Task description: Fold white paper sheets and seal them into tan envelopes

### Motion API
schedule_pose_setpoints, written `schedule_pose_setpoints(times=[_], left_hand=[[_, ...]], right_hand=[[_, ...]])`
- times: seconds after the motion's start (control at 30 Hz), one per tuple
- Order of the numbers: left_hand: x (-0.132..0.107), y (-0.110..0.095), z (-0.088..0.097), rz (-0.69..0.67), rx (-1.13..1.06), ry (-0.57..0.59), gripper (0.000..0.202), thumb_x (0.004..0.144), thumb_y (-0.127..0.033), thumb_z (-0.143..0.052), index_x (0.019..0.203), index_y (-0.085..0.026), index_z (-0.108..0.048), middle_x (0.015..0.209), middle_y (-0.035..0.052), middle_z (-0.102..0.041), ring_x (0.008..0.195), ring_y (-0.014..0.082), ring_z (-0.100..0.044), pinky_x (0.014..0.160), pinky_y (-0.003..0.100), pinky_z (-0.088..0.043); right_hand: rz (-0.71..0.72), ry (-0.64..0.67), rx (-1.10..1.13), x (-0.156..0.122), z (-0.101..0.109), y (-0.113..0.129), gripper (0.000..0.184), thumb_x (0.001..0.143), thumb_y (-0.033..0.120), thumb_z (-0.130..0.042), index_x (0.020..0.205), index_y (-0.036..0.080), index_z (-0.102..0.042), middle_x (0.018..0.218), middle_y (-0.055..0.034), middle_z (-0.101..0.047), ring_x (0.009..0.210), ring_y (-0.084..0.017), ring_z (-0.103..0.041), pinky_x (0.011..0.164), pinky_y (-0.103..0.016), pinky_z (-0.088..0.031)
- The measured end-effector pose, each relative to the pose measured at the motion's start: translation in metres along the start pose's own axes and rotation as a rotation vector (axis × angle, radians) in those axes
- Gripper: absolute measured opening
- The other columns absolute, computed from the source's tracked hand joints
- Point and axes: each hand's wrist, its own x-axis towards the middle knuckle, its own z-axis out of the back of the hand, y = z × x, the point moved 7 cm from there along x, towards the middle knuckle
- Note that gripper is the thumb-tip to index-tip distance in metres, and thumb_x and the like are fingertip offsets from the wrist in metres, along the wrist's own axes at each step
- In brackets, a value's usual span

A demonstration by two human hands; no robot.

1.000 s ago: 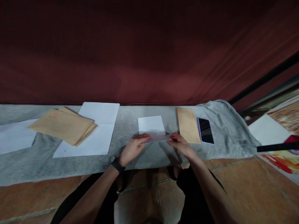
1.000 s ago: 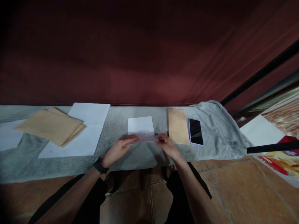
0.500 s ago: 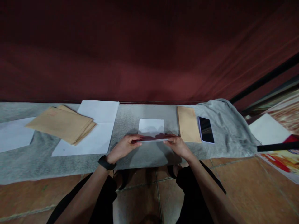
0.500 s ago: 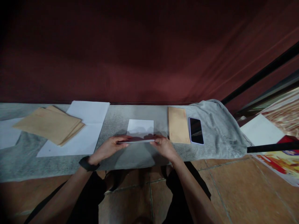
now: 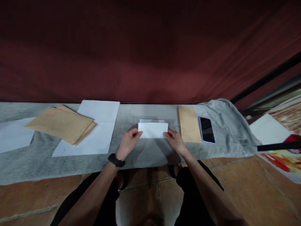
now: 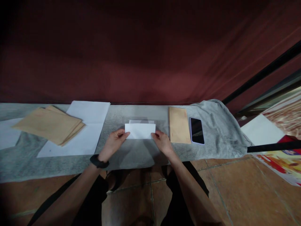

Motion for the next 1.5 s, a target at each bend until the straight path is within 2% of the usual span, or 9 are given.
schedule_pose_setpoints(times=[0.13,0.3,0.43,0.57,0.67,0.93,1.27,1.4,1.5], left_hand=[[-0.001,0.000,-0.001,0.005,0.073,-0.031,0.029,0.083,-0.043,-0.057,0.064,-0.022,-0.054,0.061,-0.0042,-0.050,0.060,0.0130,-0.047,0.058,0.025,-0.034],[-0.004,0.002,-0.003,0.075,0.205,0.011,0.026,0.082,-0.037,-0.059,0.062,-0.022,-0.054,0.058,-0.0044,-0.051,0.058,0.0131,-0.049,0.059,0.026,-0.033],[-0.007,0.001,-0.003,0.125,0.304,0.020,0.023,0.085,-0.034,-0.060,0.065,-0.022,-0.058,0.061,-0.0034,-0.057,0.060,0.0141,-0.055,0.060,0.026,-0.035],[-0.006,-0.001,-0.004,0.168,0.417,0.018,0.017,0.087,-0.030,-0.062,0.072,-0.022,-0.062,0.068,-0.0015,-0.065,0.064,0.0150,-0.060,0.062,0.026,-0.036],[-0.004,-0.001,-0.005,0.207,0.473,0.018,0.014,0.089,-0.031,-0.062,0.078,-0.022,-0.066,0.075,0.0001,-0.070,0.069,0.0161,-0.064,0.063,0.026,-0.038],[-0.001,-0.007,-0.006,0.281,0.680,0.000,0.023,0.095,-0.041,-0.055,0.093,-0.024,-0.071,0.090,0.0049,-0.077,0.084,0.0219,-0.071,0.066,0.028,-0.041],[0.000,-0.014,-0.006,0.297,0.792,-0.057,0.031,0.097,-0.045,-0.050,0.104,-0.025,-0.072,0.100,0.0097,-0.079,0.094,0.0271,-0.073,0.074,0.032,-0.048],[0.003,-0.012,-0.006,0.289,0.770,-0.065,0.031,0.097,-0.046,-0.051,0.103,-0.024,-0.072,0.099,0.0103,-0.079,0.095,0.0272,-0.074,0.075,0.032,-0.049],[0.005,-0.010,-0.006,0.275,0.752,-0.063,0.030,0.096,-0.046,-0.053,0.100,-0.024,-0.072,0.098,0.0110,-0.078,0.094,0.0280,-0.074,0.073,0.032,-0.048]], right_hand=[[-0.016,0.015,-0.037,0.000,-0.001,0.001,0.032,0.091,0.045,-0.053,0.071,0.022,-0.062,0.064,0.0020,-0.058,0.062,-0.015,-0.054,0.060,-0.027,-0.037],[-0.022,0.067,-0.097,-0.002,-0.004,0.002,0.025,0.090,0.035,-0.056,0.069,0.022,-0.060,0.071,0.0015,-0.061,0.066,-0.015,-0.056,0.063,-0.025,-0.040],[0.003,0.036,-0.241,0.000,-0.007,0.002,0.024,0.091,0.027,-0.058,0.068,0.021,-0.061,0.078,-0.0010,-0.063,0.072,-0.015,-0.057,0.071,-0.026,-0.043],[0.046,-0.009,-0.432,0.001,-0.011,0.003,0.021,0.090,0.024,-0.062,0.070,0.021,-0.065,0.085,-0.0046,-0.066,0.087,-0.019,-0.060,0.084,-0.029,-0.044],[0.061,-0.041,-0.547,0.001,-0.012,0.006,0.019,0.093,0.026,-0.061,0.075,0.021,-0.067,0.089,-0.0067,-0.068,0.094,-0.022,-0.059,0.090,-0.033,-0.043],[0.020,-0.099,-0.700,0.002,-0.012,0.016,0.021,0.097,0.031,-0.057,0.086,0.019,-0.070,0.100,-0.0111,-0.070,0.099,-0.026,-0.059,0.090,-0.037,-0.043],[-0.002,-0.211,-0.763,0.003,-0.015,0.024,0.021,0.100,0.033,-0.053,0.100,0.017,-0.067,0.106,-0.0148,-0.069,0.102,-0.030,-0.057,0.088,-0.041,-0.042],[0.020,-0.277,-0.750,0.001,-0.013,0.031,0.027,0.100,0.030,-0.051,0.116,0.012,-0.063,0.110,-0.0173,-0.067,0.105,-0.032,-0.055,0.091,-0.044,-0.042],[0.078,-0.269,-0.680,0.000,-0.017,0.039,0.035,0.100,0.027,-0.048,0.128,0.010,-0.059,0.124,-0.0202,-0.064,0.114,-0.034,-0.054,0.098,-0.049,-0.043]])
